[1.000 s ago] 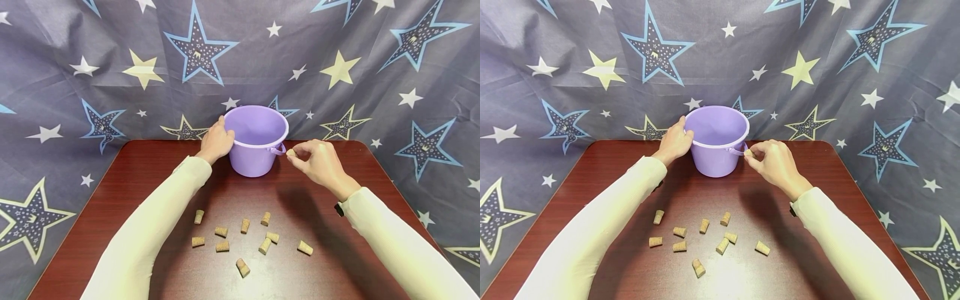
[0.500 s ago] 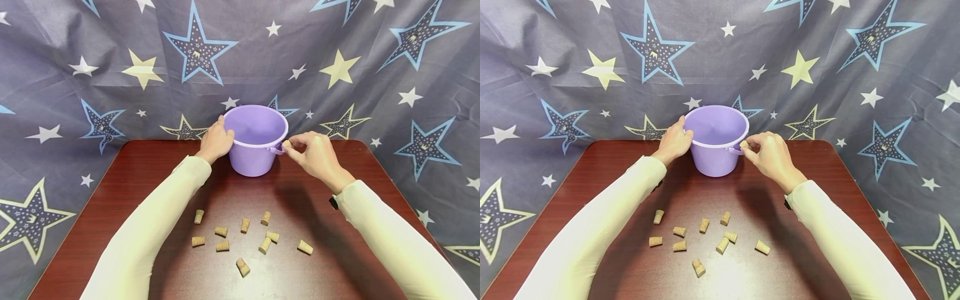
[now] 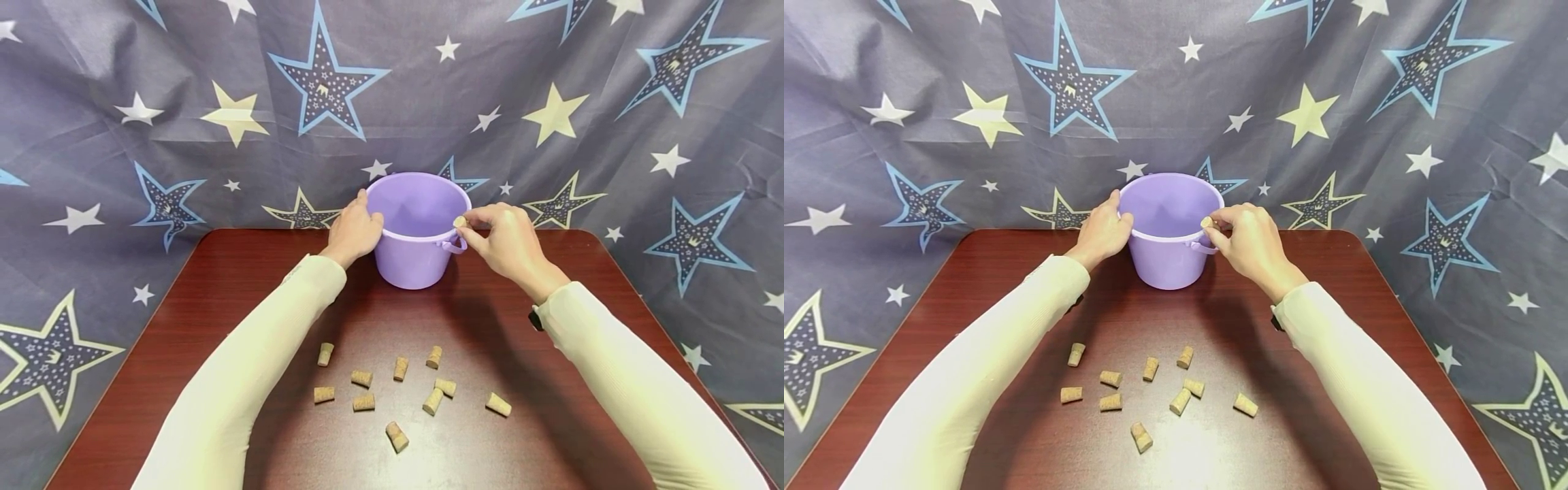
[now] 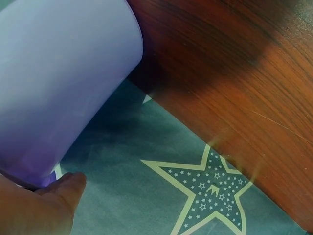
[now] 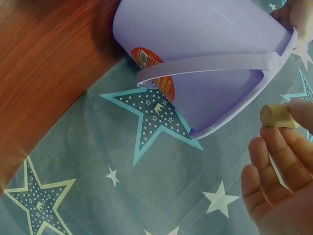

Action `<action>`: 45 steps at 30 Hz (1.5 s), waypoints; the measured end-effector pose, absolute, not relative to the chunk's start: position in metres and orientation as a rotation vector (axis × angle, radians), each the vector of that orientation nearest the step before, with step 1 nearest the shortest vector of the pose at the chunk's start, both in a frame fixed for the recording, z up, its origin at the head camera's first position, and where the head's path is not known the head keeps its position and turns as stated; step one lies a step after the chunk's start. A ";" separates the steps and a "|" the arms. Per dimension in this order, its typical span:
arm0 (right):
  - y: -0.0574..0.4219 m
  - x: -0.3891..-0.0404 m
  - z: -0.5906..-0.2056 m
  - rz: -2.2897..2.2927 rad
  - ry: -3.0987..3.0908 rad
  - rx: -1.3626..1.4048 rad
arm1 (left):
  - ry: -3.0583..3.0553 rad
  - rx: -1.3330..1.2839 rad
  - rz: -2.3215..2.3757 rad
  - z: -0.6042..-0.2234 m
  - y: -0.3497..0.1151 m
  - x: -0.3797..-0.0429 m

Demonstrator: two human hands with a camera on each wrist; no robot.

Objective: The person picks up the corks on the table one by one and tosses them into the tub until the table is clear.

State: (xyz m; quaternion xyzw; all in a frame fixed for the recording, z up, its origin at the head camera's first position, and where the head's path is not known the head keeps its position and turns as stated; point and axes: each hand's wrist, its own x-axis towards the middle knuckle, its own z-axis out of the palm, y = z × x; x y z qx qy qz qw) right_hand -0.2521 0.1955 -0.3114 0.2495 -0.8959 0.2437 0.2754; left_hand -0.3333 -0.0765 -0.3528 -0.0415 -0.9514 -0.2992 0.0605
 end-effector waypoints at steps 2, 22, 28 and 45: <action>0.195 -0.254 -0.311 0.657 -2.414 0.662 | -2.882 -0.127 -0.905 -0.353 -0.076 -0.333; 0.174 -0.272 -0.311 0.613 -2.557 0.557 | -2.879 -0.132 -0.894 -0.353 -0.077 -0.334; 0.172 -0.276 -0.313 0.618 -2.555 0.529 | -2.884 -0.129 -0.893 -0.353 -0.077 -0.334; 0.172 -0.276 -0.313 0.581 -2.632 0.504 | -2.869 -0.145 -0.883 -0.352 -0.077 -0.333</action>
